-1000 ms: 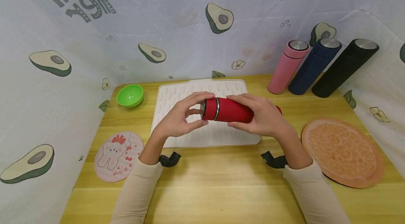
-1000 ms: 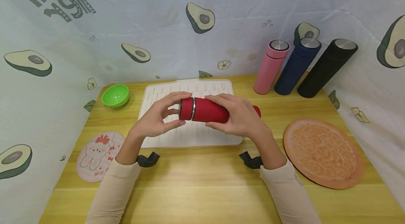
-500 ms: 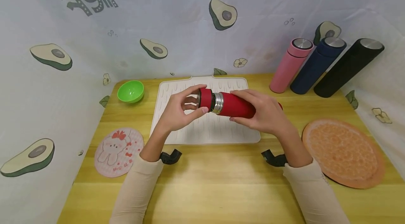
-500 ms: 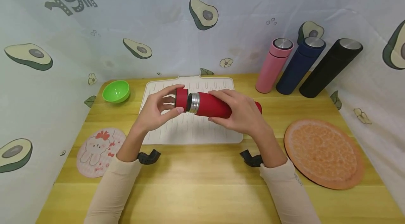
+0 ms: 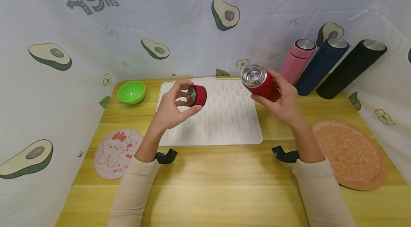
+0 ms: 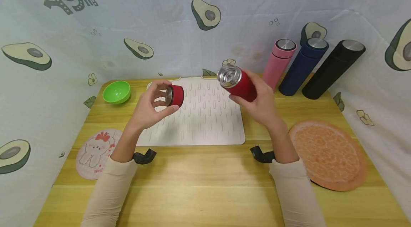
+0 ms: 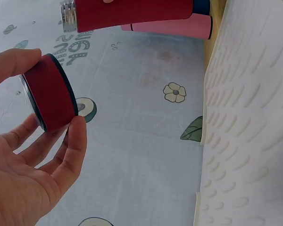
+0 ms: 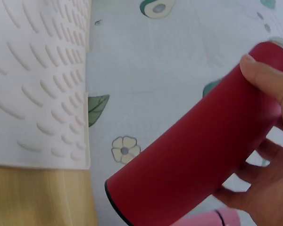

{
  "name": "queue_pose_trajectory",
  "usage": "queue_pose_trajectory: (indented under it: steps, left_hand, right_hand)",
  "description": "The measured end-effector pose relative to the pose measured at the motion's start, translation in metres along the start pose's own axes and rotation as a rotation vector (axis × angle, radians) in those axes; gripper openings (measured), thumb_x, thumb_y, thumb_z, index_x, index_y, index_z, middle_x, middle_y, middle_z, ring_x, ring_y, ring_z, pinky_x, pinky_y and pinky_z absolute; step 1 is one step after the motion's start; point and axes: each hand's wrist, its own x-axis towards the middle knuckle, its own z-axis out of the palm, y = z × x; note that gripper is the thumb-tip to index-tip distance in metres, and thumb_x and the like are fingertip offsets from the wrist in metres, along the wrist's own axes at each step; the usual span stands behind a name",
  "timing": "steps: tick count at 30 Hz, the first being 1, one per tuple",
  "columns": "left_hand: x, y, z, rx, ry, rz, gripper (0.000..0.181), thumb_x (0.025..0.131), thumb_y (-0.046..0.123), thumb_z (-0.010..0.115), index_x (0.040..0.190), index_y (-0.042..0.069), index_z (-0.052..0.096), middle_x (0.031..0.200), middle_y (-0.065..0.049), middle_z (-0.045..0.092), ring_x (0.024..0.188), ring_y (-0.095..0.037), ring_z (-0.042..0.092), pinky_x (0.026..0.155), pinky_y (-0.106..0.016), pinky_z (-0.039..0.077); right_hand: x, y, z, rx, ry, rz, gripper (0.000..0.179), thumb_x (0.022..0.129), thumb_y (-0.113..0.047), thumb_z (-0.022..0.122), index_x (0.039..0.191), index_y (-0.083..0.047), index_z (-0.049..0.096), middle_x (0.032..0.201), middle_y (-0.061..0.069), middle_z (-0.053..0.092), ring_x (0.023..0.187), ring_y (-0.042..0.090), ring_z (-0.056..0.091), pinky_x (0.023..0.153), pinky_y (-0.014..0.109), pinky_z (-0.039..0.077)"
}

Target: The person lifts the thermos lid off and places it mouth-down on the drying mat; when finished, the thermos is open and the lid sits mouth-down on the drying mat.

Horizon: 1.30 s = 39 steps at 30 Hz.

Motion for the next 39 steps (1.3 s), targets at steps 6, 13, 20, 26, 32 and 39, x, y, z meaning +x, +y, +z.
queue_pose_trajectory:
  steps: [6,13,20,26,32,39]
  left_hand:
    - [-0.008,-0.018,-0.018,0.126,0.049,-0.066,0.063,0.083,0.024,0.086,0.141,0.020,0.059,0.132,-0.001,0.064,0.107,-0.022,0.063,0.085,-0.039,0.060]
    - [-0.019,-0.045,-0.039,0.282,0.083,-0.221,0.070,0.084,0.021,0.086,0.146,0.014,0.055,0.137,-0.011,0.062,0.104,-0.029,0.059,0.089,-0.049,0.058]
    - [-0.031,-0.067,-0.052,0.397,0.038,-0.410,0.070,0.084,0.012,0.083,0.146,0.006,0.053,0.140,-0.019,0.059,0.106,-0.035,0.060,0.087,-0.043,0.056]
    - [-0.036,-0.080,-0.054,0.426,-0.064,-0.520,0.072,0.087,0.009,0.079,0.151,0.005,0.046,0.147,-0.025,0.054,0.128,-0.042,0.058,0.106,-0.055,0.052]
    - [-0.036,-0.090,-0.051,0.423,-0.096,-0.504,0.074,0.091,0.009,0.076,0.155,0.004,0.040,0.153,-0.025,0.049,0.138,-0.043,0.051,0.112,-0.057,0.046]
    - [-0.035,-0.094,-0.046,0.428,-0.069,-0.501,0.073,0.093,0.012,0.074,0.157,0.005,0.039,0.157,-0.023,0.045,0.144,-0.041,0.045,0.117,-0.057,0.042]
  right_hand:
    - [0.010,0.019,-0.015,0.117,0.001,0.334,0.080,0.095,-0.020,0.076,0.160,-0.034,0.032,0.161,0.005,0.042,0.145,0.037,0.043,0.118,0.061,0.039]
    - [0.030,0.043,-0.005,0.212,0.029,0.476,0.080,0.099,-0.032,0.069,0.162,-0.040,0.021,0.167,-0.002,0.032,0.154,0.027,0.033,0.125,0.048,0.033]
    - [0.049,0.059,0.015,0.296,0.101,0.513,0.077,0.099,-0.032,0.069,0.161,-0.041,0.025,0.165,-0.005,0.036,0.152,0.022,0.035,0.127,0.046,0.030]
    - [0.058,0.069,0.019,0.301,0.154,0.539,0.076,0.100,-0.033,0.068,0.161,-0.042,0.024,0.165,-0.006,0.036,0.153,0.020,0.032,0.128,0.042,0.028]
    - [0.060,0.075,0.021,0.285,0.153,0.555,0.076,0.100,-0.035,0.067,0.162,-0.039,0.022,0.167,-0.005,0.033,0.156,0.019,0.027,0.129,0.042,0.026]
    - [0.062,0.075,0.021,0.239,0.114,0.589,0.077,0.102,-0.040,0.063,0.163,-0.035,0.016,0.169,-0.004,0.027,0.158,0.020,0.024,0.129,0.044,0.024]
